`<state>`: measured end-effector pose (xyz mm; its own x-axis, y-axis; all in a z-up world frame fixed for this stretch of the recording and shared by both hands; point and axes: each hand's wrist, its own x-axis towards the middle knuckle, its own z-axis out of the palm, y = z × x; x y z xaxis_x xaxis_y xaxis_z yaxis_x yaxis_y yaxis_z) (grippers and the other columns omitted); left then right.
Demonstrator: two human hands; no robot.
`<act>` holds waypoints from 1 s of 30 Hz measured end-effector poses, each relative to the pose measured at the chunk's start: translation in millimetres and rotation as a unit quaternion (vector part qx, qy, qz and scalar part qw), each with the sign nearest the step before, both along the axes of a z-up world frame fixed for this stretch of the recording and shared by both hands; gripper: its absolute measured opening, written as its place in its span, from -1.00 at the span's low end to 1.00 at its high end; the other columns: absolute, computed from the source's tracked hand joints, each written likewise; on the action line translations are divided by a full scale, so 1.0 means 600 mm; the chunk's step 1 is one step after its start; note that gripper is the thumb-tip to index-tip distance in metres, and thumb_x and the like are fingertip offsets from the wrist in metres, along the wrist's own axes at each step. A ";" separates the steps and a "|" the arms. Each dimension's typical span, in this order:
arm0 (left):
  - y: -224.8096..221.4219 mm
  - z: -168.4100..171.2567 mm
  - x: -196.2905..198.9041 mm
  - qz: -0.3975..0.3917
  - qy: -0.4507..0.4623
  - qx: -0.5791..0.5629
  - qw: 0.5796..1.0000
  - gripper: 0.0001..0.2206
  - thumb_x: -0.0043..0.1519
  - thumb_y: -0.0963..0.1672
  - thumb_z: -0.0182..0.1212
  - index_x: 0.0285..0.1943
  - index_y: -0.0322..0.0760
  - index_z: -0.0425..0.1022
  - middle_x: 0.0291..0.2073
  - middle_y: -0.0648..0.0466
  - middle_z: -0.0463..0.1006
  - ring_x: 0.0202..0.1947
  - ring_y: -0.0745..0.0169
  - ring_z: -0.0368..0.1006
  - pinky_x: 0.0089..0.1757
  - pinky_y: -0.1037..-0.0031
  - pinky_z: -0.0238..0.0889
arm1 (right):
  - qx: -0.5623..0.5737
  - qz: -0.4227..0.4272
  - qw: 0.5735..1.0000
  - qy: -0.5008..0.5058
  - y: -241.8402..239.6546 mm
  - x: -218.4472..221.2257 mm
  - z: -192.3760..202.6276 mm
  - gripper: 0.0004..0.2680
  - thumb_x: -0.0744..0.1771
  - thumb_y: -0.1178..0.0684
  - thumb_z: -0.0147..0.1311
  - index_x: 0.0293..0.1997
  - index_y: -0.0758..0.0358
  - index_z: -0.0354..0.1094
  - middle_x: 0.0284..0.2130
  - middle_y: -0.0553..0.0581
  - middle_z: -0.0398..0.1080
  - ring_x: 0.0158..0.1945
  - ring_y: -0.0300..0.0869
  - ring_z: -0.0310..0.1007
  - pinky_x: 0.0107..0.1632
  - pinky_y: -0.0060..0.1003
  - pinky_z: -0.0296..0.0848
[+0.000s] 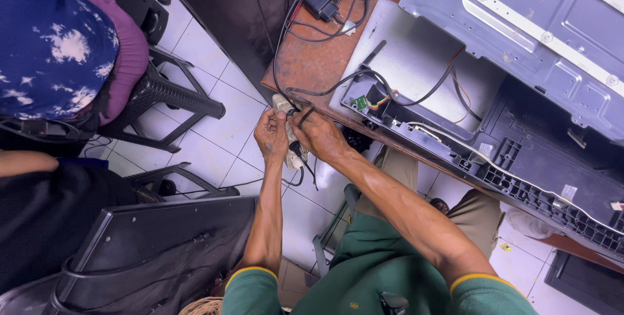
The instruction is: The person works on the back of a disassembled television, connecting wires to the internal circuit board and adjusting the backlight strips. They handle various cables and components within the open chassis while sitting on the floor.
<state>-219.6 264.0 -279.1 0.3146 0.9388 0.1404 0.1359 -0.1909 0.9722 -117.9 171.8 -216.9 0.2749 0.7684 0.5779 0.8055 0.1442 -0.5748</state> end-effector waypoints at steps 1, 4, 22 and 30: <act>0.001 0.001 0.003 -0.002 0.000 0.001 1.000 -0.80 0.15 -0.04 0.12 -0.26 -0.24 0.47 -0.68 0.09 0.43 -0.70 0.47 0.33 -0.58 0.63 0.21 | 0.001 -0.002 1.000 0.000 0.003 0.002 0.002 -0.92 0.25 0.07 -0.01 -0.34 0.19 0.37 -0.38 0.12 0.38 -0.30 -0.04 0.42 -0.29 -0.27 0.43; 0.001 0.000 0.002 -0.001 -0.008 -0.005 1.000 -0.80 0.16 -0.05 0.12 -0.25 -0.26 0.47 -0.67 0.07 0.43 -0.69 0.46 0.31 -0.56 0.63 0.21 | 0.010 -0.006 0.999 -0.029 0.009 0.003 0.003 -0.93 0.24 0.12 0.00 -0.35 0.24 0.37 -0.39 0.16 0.39 -0.31 -0.02 0.43 -0.29 -0.26 0.44; 0.016 0.008 0.009 -0.010 0.045 0.099 0.994 -0.80 0.15 -0.07 0.16 -0.21 -0.31 0.47 -0.62 -0.06 0.40 -0.58 0.24 0.34 -0.45 0.48 0.22 | 0.038 -0.015 0.999 -0.027 0.012 0.023 -0.019 -0.90 0.23 0.09 -0.04 -0.33 0.19 0.38 -0.39 0.15 0.41 -0.28 -0.02 0.42 -0.26 -0.26 0.42; 0.014 -0.024 0.026 -0.026 0.042 -0.005 0.999 -0.55 0.28 0.10 -0.34 -0.42 -0.24 0.28 -0.60 -0.01 0.28 -0.50 0.31 0.22 -0.27 0.51 0.12 | -0.002 0.000 1.000 -0.025 0.006 0.002 -0.059 -0.92 0.19 0.08 0.03 -0.38 0.21 0.36 -0.46 0.13 0.38 -0.34 -0.01 0.41 -0.32 -0.23 0.43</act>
<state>-203.8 272.2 -293.4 0.3735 0.9221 0.1012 0.2074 -0.1893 0.9598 -116.9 175.2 -252.3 0.2455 0.7708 0.5879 0.8326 0.1429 -0.5351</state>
